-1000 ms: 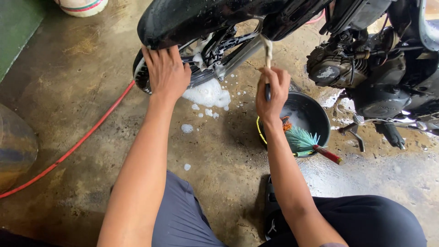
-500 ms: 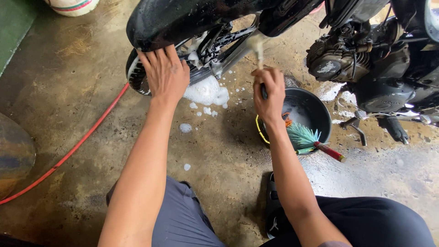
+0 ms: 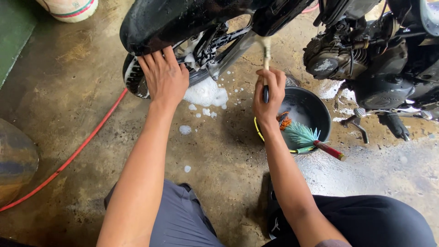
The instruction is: Washing the front wheel and fork of a motorcycle with a brush and soapy water.
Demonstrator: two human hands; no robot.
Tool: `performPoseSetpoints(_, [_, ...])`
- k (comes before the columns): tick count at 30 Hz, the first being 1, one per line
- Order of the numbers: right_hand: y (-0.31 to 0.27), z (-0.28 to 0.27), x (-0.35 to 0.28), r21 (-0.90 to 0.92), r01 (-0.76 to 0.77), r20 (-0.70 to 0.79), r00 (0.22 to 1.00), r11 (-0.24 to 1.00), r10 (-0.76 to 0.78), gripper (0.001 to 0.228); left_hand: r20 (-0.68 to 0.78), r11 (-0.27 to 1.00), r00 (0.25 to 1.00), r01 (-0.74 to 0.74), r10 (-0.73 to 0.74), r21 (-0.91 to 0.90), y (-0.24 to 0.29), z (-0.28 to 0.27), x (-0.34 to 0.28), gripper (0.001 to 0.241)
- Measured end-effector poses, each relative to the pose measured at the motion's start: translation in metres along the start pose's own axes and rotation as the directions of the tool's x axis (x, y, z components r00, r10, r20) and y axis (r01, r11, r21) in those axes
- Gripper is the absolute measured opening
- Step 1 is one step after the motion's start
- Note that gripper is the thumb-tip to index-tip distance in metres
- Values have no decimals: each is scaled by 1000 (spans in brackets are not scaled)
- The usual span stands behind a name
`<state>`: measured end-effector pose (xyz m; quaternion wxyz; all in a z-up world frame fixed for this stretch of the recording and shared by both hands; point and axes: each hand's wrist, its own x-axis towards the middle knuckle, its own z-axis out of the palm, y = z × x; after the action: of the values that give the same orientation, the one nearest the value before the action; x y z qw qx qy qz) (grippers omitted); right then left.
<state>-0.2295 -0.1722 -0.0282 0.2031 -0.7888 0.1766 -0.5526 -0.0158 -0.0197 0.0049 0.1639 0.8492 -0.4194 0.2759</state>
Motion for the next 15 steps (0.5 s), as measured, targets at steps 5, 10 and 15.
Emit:
performPoseSetpoints(5, [7,-2,4,54,28,6,1000,998,-28,14,20,1000,1000,11,-11,-13,1,0,-1,68])
performPoseSetpoints(10, [16,1,2,75,9,34,999,997,-12,14,62,1000,998,23,-22,-11,0,-1,-1,69])
performPoseSetpoints(15, [9,0,5,88,7,-53,999,996,-2,22,31,995,999,42,-40,-86,-6,14,-1,80])
